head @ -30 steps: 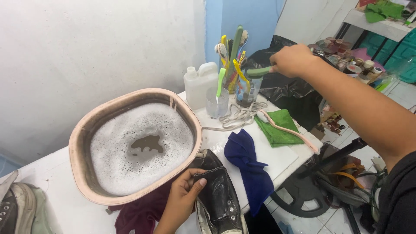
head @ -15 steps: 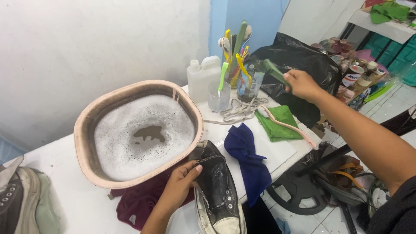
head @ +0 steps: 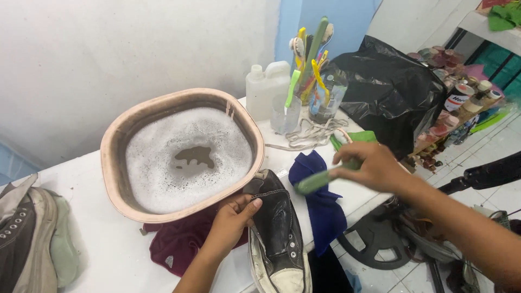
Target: The person scrubs a black canvas sneaker with a green brush, repeatedly dipping the brush into a basin of soapy water. They clean the upper, toe, and sole areas of the shoe while holding it on a white table next to cleaning supplies.
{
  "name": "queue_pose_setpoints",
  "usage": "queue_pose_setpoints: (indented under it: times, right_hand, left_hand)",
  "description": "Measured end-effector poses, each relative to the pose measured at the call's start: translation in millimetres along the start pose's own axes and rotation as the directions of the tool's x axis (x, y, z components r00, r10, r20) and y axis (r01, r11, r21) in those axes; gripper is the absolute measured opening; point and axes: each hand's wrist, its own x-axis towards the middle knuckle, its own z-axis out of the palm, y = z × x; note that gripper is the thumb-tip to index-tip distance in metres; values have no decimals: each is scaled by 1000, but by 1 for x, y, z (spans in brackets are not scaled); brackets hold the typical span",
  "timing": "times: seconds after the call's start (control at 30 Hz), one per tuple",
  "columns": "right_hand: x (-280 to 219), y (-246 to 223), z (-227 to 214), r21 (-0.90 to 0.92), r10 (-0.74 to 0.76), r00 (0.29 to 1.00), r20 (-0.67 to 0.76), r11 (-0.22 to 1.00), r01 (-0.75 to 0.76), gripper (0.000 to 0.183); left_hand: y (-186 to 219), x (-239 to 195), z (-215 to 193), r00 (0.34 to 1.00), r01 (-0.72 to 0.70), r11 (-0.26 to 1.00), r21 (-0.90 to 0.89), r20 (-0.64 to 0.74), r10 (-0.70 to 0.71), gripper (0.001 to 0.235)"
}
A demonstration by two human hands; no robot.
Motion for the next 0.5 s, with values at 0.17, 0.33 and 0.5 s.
queue_pose_setpoints:
  times: [0.17,0.33,0.5]
  right_hand:
    - [-36,-44,68,-305,-735,664,-138,669,677,41]
    - [-22,-47,73,-458,-751,643,-153,630,627,49]
    - [2,-38,78,-409,-716,687,122,595,692,50]
  left_hand:
    - [-9,-2,5,975,-220,975,40,51,218,25]
    - [6,-12,9,996,-78,980,184,-34,85,24]
    - [-9,-2,7,970,-243,959,146,57,237,27]
